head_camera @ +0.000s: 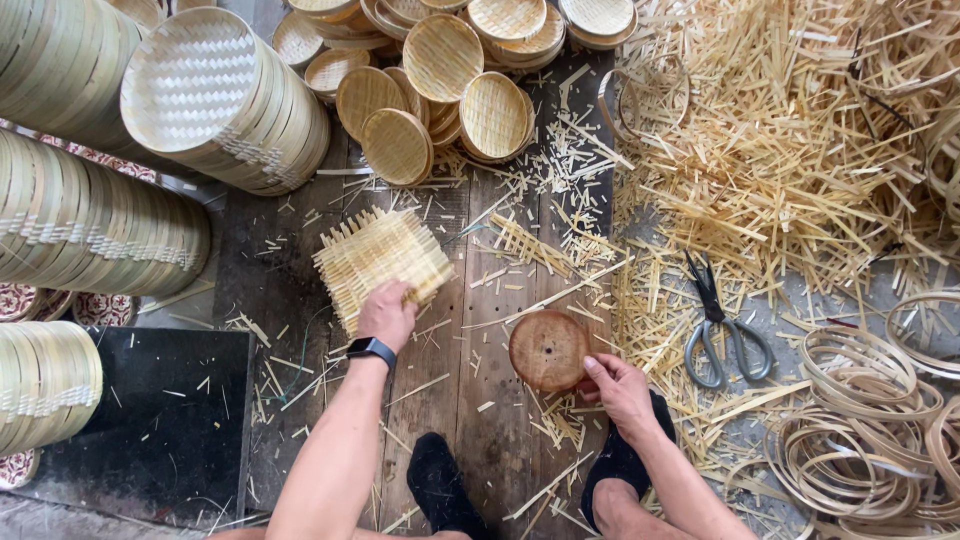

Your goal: The person constructs a bamboo container by assembling woven components, fitting a circular base into a cylindrical frame, and using scissors to trim excess strips.

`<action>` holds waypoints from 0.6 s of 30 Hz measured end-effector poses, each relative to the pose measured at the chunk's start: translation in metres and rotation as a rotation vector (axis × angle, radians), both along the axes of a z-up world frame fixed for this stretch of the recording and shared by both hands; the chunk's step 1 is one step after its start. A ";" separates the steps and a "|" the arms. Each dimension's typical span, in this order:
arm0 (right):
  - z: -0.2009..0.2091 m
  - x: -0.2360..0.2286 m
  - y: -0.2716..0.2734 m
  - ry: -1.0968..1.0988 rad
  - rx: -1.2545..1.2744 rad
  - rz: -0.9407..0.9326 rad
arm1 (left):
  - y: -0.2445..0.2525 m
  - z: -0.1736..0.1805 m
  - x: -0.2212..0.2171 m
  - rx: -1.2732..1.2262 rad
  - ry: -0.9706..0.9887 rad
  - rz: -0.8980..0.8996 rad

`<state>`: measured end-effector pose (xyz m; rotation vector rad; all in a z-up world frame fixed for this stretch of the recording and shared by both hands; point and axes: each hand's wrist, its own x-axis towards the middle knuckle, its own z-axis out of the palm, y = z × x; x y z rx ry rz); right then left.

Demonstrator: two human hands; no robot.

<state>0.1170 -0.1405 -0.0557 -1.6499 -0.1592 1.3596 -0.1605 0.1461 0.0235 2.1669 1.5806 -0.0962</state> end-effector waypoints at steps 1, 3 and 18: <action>0.000 0.000 -0.003 -0.017 -0.004 -0.016 | 0.001 -0.001 -0.004 0.152 -0.078 -0.010; 0.002 0.002 -0.006 -0.052 -0.009 -0.050 | -0.003 -0.001 -0.005 0.458 -0.237 -0.034; 0.030 0.017 0.008 -0.223 0.193 0.052 | -0.182 0.016 0.088 0.182 -0.592 -0.631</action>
